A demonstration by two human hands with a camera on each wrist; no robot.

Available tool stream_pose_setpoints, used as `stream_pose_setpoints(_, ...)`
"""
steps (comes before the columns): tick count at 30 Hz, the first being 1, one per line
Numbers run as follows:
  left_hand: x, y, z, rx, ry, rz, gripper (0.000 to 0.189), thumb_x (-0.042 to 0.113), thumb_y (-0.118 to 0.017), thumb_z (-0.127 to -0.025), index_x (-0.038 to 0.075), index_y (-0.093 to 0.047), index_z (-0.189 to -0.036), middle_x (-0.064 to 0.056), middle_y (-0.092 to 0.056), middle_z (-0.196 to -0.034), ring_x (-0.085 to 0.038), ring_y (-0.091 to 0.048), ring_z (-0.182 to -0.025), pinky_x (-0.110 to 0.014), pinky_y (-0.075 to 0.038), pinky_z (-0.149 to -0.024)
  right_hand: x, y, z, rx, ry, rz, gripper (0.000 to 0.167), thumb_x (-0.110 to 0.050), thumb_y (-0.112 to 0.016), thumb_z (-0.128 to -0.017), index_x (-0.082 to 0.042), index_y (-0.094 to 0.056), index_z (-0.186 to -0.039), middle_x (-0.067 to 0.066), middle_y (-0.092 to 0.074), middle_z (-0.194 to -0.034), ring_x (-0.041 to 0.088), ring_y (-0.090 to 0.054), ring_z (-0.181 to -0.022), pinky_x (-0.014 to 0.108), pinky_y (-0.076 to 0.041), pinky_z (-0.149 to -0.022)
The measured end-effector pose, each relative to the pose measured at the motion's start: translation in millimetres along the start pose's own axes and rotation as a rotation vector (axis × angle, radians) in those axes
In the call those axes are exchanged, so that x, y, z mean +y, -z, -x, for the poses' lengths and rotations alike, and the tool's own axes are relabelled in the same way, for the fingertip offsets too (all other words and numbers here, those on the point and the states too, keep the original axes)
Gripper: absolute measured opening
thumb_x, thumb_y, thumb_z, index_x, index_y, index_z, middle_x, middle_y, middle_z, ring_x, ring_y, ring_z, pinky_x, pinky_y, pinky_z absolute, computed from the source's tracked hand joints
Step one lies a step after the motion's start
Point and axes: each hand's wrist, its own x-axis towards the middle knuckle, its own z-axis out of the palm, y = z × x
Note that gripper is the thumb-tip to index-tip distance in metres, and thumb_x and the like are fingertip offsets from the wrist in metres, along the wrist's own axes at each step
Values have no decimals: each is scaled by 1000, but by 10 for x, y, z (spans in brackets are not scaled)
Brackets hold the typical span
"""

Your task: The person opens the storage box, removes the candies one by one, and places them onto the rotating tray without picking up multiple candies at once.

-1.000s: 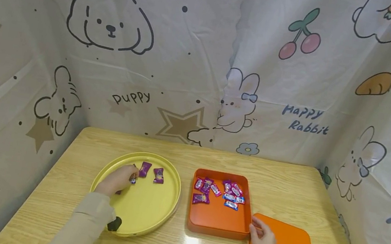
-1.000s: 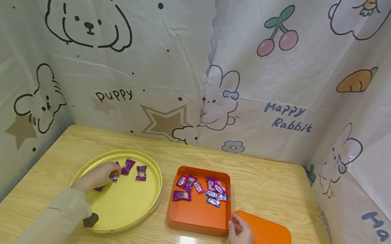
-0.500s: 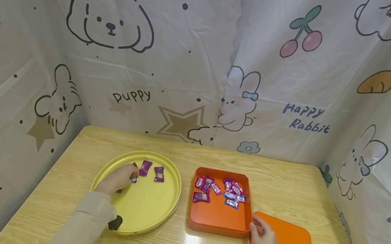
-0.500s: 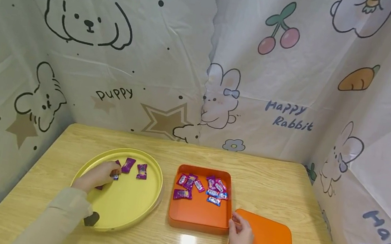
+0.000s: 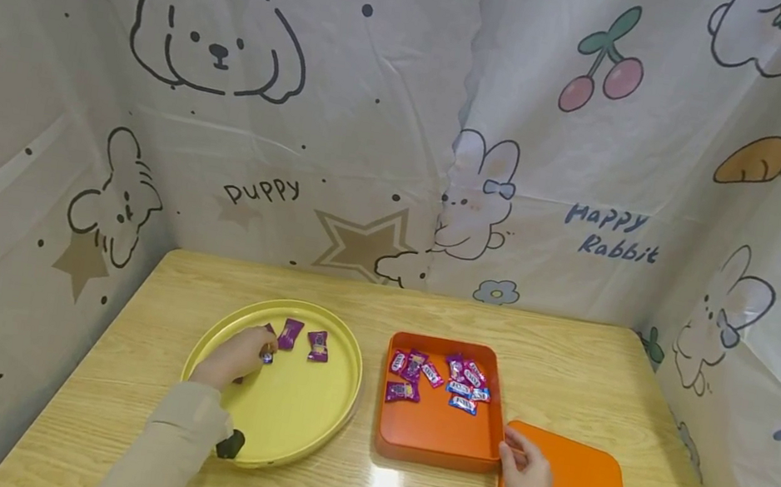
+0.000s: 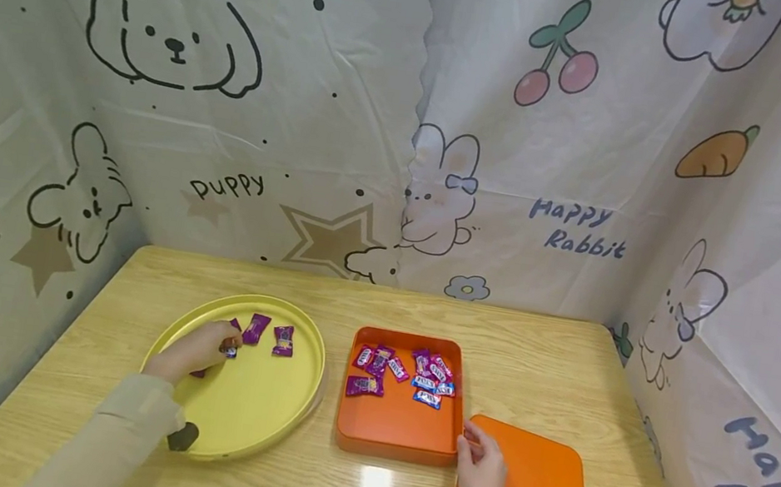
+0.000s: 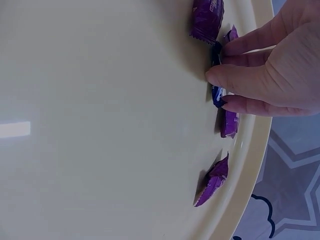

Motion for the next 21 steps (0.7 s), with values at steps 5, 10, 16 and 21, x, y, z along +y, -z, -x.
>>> stream_pose_setpoints(5, 21, 16, 14, -5, -18, -12, 32, -14, -54, -75, -1, -63, -102, -11, -61, -95, -21, -54, -82, -28, -48, -65, -11, 3, 2, 0, 3, -7, 29, -3, -56, -89, 6, -58, -116, 24, -61, -107, 30, -62, -85, 17, -49, -61)
stream_pose_setpoints(10, 50, 28, 19, -4, -14, -5, 32, -12, -56, -74, -2, -62, -104, -11, -59, -93, -20, -55, -80, -28, -49, -58, -11, 3, 0, 5, 7, -5, 28, -2, -55, -89, 6, -58, -115, 24, -61, -106, 29, -62, -85, 17, -49, -60)
stream_pose_setpoints(16, 140, 124, 13, 71, -116, -10, 33, -6, -62, -76, -7, -60, -108, -17, -58, -96, -29, -56, -87, -40, -50, -78, -15, 4, -3, 1, -6, 0, 28, -2, -55, -89, 6, -58, -116, 24, -61, -106, 30, -62, -85, 17, -49, -61)
stream_pose_setpoints(21, 311, 223, -29, 127, -150, -53, 53, 12, -67, -81, -5, -46, -127, -27, -46, -125, -44, -46, -112, -53, -41, -92, -12, 4, -3, 5, -8, 0, 28, -3, -56, -89, 6, -59, -115, 23, -61, -106, 28, -62, -84, 17, -48, -60)
